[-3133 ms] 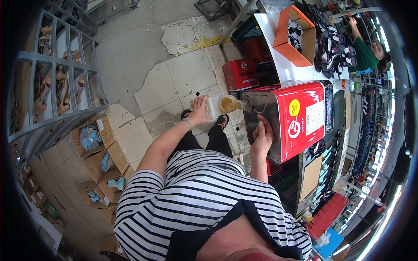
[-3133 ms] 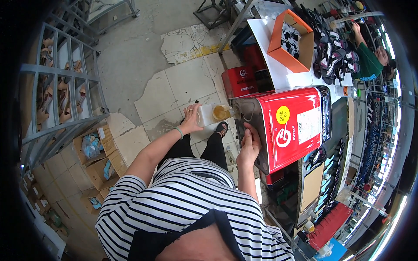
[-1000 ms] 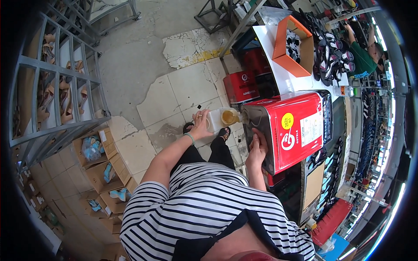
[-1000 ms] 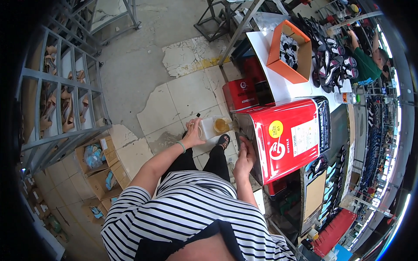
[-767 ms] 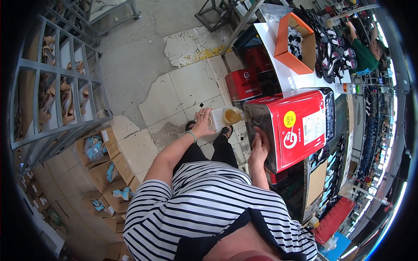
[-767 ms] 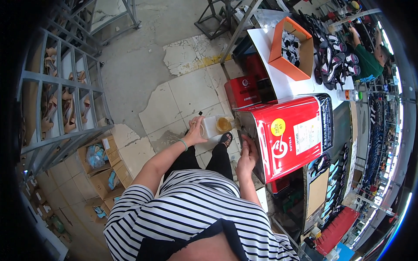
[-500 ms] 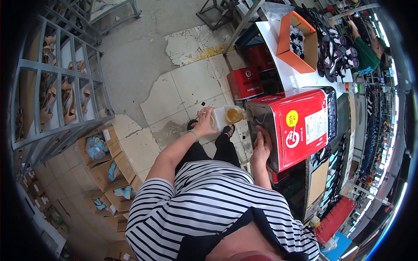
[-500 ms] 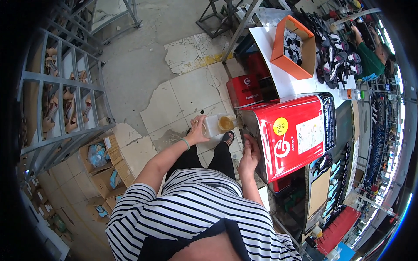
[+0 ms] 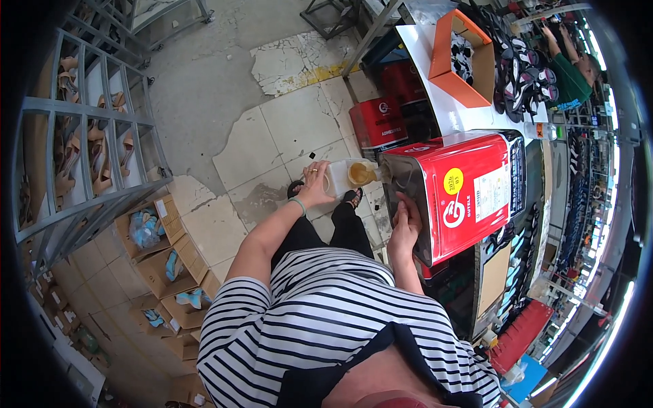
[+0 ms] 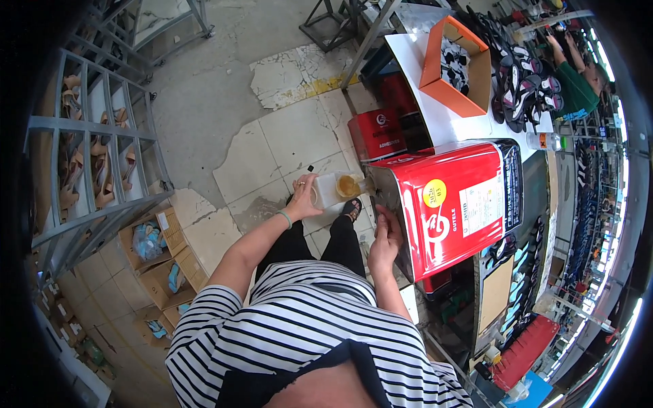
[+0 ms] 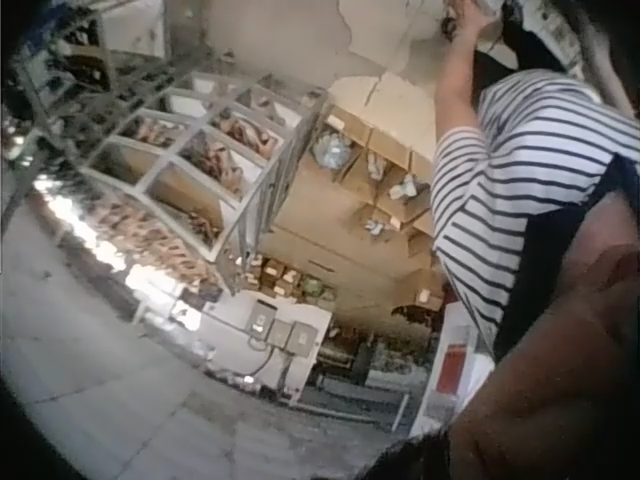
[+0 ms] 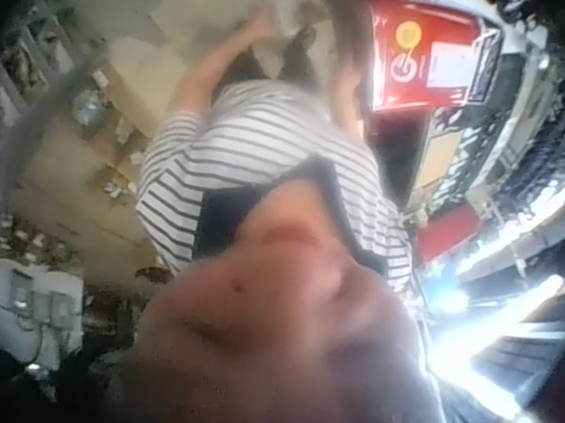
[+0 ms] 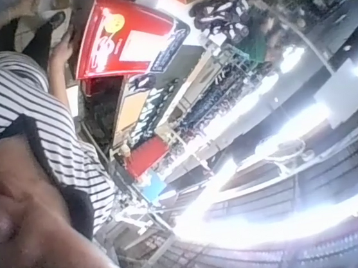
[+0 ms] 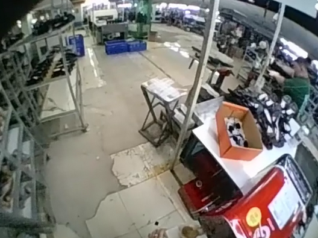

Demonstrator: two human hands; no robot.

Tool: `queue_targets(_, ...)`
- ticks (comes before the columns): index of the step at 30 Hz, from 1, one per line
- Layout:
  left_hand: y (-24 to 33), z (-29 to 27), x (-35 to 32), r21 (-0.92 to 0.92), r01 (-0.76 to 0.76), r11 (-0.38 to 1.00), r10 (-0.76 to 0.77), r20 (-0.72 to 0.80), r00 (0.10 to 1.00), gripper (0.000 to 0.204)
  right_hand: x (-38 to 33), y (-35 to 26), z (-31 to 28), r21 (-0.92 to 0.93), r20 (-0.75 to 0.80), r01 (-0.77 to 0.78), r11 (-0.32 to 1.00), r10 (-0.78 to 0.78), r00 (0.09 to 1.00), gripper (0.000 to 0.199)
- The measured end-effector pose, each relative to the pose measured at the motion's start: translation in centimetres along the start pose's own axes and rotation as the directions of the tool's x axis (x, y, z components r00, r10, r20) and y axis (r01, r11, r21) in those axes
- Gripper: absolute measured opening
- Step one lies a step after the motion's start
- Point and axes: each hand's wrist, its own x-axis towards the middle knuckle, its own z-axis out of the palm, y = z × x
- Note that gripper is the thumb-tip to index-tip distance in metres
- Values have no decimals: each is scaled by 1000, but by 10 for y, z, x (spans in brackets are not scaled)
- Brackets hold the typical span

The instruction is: Applying adhesive to shoe components and refilling the adhesive container.

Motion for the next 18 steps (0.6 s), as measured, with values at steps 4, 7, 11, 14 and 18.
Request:
queue_targets(4, -4, 2, -1, 19, -8, 1000, 8, 4, 1000, 105, -2, 0, 2, -1, -10, -13, 1000, 13, 1000, 20)
queue_targets(7, -5, 0, -1, 28, 4, 1000, -4, 14, 1000, 106, -2, -1, 3, -1, -15, -34, 999, 34, 999, 20)
queue_targets(11, -7, 0, -2, 11, 20, 1000, -20, 21, 1000, 106, -3, 1, 3, 1, -18, -33, 999, 33, 999, 20)
queue_targets(14, 1, -4, -1, 27, 32, 999, -32, 7, 999, 106, -2, 2, 3, 0, -16, -43, 999, 43, 999, 21)
queue_targets(18, 4, -6, -1, 45, 30, 999, -30, -7, 1000, 106, -4, -4, 5, -18, -9, -12, 1000, 12, 1000, 21)
